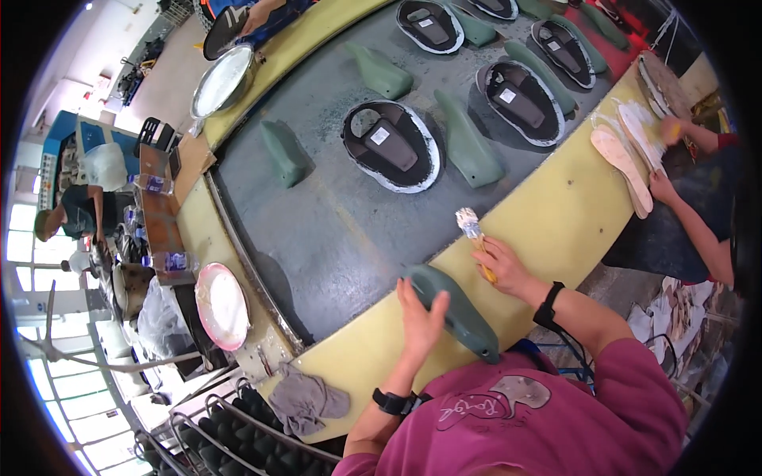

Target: The recorder is applying glue to shoe lasts and uppers using a brush, then placing them onto a conveyor belt in a factory setting.

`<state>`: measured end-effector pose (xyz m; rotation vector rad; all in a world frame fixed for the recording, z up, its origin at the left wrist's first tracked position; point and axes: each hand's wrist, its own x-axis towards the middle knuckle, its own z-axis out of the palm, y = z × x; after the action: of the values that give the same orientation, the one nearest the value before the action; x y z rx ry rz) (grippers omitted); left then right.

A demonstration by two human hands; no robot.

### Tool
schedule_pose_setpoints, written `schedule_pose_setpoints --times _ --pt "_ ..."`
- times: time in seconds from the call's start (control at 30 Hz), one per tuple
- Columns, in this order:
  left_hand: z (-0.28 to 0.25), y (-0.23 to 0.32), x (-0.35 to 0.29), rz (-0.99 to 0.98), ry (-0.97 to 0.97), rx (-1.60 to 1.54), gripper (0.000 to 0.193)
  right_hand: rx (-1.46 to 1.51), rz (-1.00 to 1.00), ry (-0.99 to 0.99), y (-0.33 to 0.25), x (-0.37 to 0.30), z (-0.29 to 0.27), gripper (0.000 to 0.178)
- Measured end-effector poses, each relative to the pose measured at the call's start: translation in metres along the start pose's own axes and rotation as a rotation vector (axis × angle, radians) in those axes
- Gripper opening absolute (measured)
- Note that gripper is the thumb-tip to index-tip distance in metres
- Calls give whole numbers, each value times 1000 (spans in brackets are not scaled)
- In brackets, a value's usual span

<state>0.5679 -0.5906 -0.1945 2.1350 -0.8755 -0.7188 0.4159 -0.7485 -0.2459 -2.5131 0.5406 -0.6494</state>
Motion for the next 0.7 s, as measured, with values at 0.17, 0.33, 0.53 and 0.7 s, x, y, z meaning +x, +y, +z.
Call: schedule_pose_setpoints --times 0.17,0.33,0.53,0.7 --pt "27 2 -30 133 -29 93 86 30 -61 131 2 5 14 33" --pt "-18 -20 -29 -119 -207 -729 79 128 -86 158 11 4 10 32" --pt "-19 -29 -41 -93 42 -58 78 338 5 209 6 4 11 20" --pt "-25 -15 -25 -226 29 -54 78 934 396 101 -37 21 -19 18"
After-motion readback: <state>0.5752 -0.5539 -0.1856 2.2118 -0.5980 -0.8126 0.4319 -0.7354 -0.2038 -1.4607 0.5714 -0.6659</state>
